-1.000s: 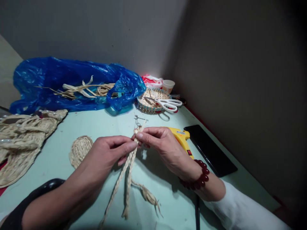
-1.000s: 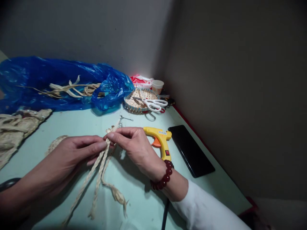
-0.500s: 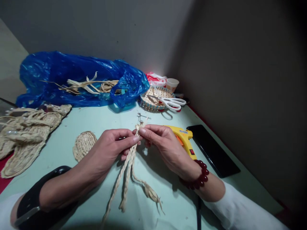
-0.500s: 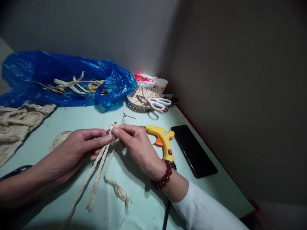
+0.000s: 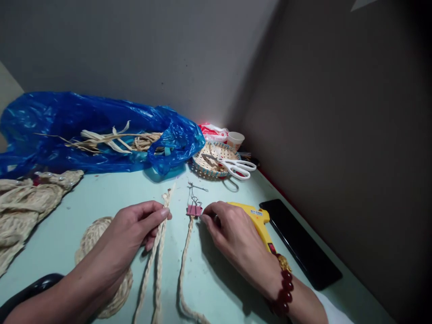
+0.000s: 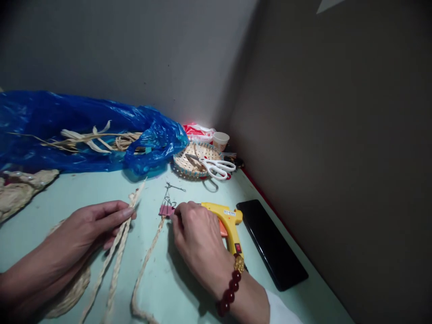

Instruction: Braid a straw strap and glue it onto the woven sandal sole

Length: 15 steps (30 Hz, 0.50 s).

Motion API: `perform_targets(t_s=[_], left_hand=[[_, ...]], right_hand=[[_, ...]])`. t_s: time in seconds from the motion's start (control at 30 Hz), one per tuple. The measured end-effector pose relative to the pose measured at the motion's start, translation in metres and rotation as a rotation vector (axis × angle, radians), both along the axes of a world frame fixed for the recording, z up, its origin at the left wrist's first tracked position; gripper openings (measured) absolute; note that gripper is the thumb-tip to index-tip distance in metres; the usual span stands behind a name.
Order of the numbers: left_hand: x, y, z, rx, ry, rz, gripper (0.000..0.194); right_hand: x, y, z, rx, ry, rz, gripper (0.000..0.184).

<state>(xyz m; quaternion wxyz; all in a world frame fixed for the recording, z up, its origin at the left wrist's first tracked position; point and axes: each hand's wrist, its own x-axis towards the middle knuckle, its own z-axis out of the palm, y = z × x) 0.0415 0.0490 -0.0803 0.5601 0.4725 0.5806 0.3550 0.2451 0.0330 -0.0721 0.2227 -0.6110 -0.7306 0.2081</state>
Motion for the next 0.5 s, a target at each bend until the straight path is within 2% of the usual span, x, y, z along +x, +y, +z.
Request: perform_targets(t_s=[0.27,0.5], left_hand=[[0.009,0.006,-0.006,0.006,0.153,-0.127,0.030],[0.015,-0.003,-0.006,-0.048,0.112,-0.169,0.029]], right_hand=[[-0.011,0.015,-0.002,-0.034,-0.041,-0.032,0.023],[-0.011,0.018,-0.010,-0.049,0.124,-0.051,0.014]])
